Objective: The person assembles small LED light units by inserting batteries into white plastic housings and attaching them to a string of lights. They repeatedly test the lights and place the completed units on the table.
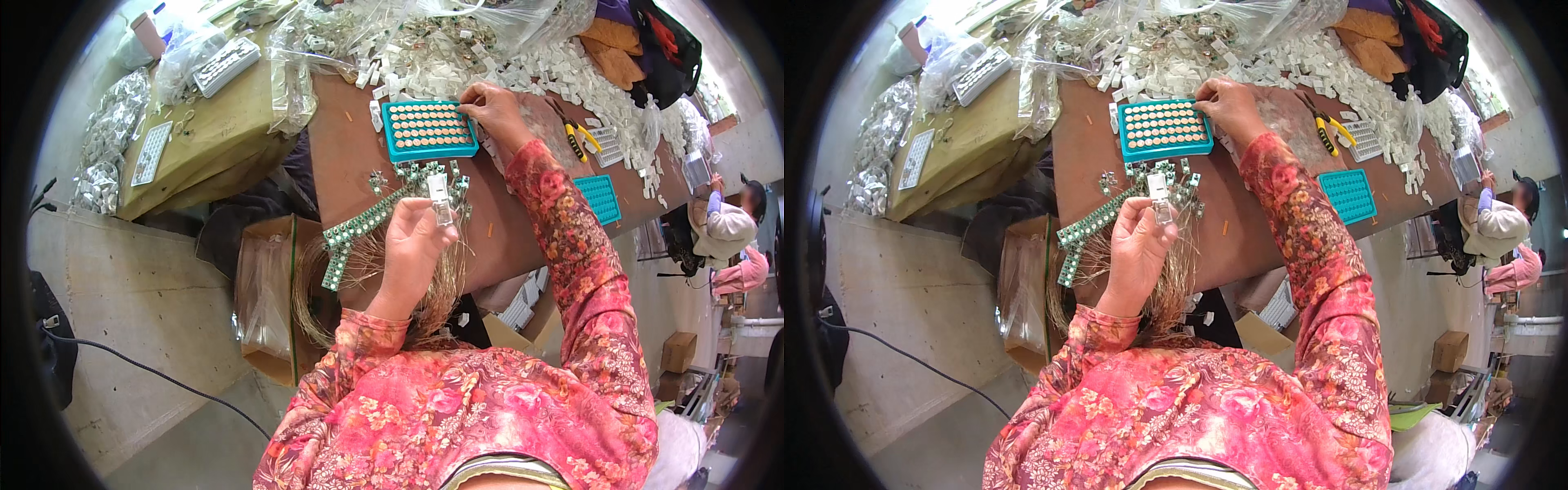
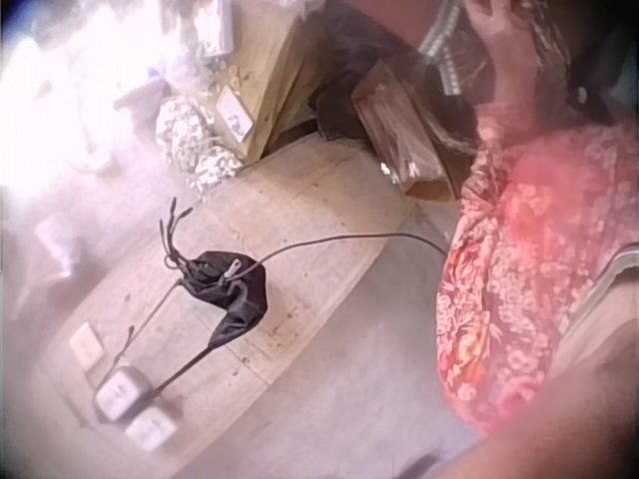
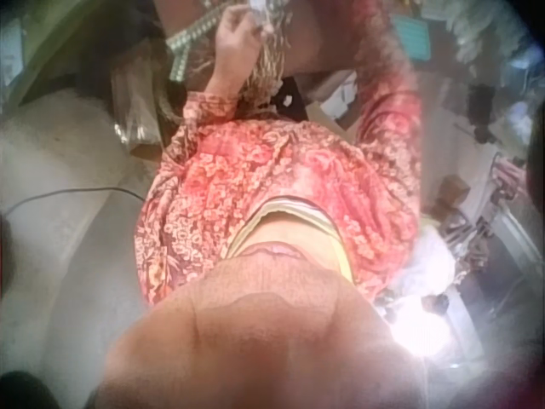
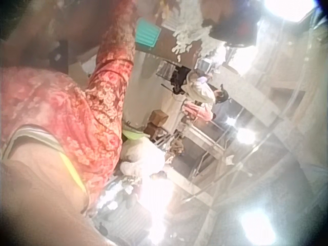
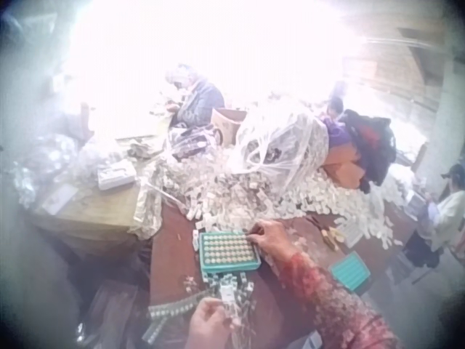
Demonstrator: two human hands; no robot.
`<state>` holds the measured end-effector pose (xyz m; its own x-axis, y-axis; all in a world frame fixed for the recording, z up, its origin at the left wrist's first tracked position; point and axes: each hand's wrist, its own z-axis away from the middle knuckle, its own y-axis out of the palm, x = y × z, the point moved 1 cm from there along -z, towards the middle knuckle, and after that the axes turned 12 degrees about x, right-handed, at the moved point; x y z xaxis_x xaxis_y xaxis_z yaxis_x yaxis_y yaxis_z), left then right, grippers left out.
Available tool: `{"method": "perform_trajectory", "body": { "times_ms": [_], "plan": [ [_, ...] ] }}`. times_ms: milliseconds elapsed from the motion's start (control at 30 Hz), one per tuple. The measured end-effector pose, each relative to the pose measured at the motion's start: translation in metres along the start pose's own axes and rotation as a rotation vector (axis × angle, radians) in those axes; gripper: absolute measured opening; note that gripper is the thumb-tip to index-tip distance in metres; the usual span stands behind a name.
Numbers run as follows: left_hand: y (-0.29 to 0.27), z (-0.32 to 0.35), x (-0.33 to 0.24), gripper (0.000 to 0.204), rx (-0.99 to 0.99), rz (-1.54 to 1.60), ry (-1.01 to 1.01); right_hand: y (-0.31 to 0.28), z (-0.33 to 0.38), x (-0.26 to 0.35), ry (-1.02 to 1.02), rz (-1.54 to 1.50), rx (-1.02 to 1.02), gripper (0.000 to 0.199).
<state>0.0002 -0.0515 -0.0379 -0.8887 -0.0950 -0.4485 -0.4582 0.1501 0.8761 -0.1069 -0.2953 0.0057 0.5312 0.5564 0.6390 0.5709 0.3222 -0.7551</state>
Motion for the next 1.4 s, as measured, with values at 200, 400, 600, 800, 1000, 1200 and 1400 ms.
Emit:
{"method": "perform_trajectory", "body": {
  "times_ms": [200, 400, 600, 800, 1000, 1200, 1400],
  "plan": [
    [0.004, 0.000, 0.000, 0.017, -0.056, -0.017, 0.013, -0.008, 0.083, 0.076, -0.110, -0.457, 0.141, 0.011],
    [0.008, -0.001, 0.001, 0.019, -0.090, -0.071, -0.025, 0.020, 0.138, 0.110, -0.194, -0.213, -0.059, 0.013],
    [0.009, -0.002, -0.001, 0.016, -0.076, -0.160, -0.030, 0.027, 0.142, 0.107, -0.269, -0.151, -0.085, 0.012],
    [0.007, 0.000, 0.000, 0.016, -0.057, -0.203, -0.065, 0.018, 0.144, 0.104, -0.161, -0.218, 0.090, 0.010],
    [0.006, 0.001, 0.001, 0.016, -0.055, -0.147, -0.046, 0.028, 0.155, 0.106, -0.200, -0.100, -0.033, 0.015],
    [0.004, 0.001, 0.001, 0.017, -0.055, -0.125, -0.031, 0.055, 0.168, 0.106, -0.295, -0.013, -0.258, 0.025],
    [0.018, 0.003, -0.006, 0.018, 0.074, -0.009, -0.126, 0.022, 0.173, 0.107, 0.085, -0.677, -0.096, 0.030]
  ]
}}
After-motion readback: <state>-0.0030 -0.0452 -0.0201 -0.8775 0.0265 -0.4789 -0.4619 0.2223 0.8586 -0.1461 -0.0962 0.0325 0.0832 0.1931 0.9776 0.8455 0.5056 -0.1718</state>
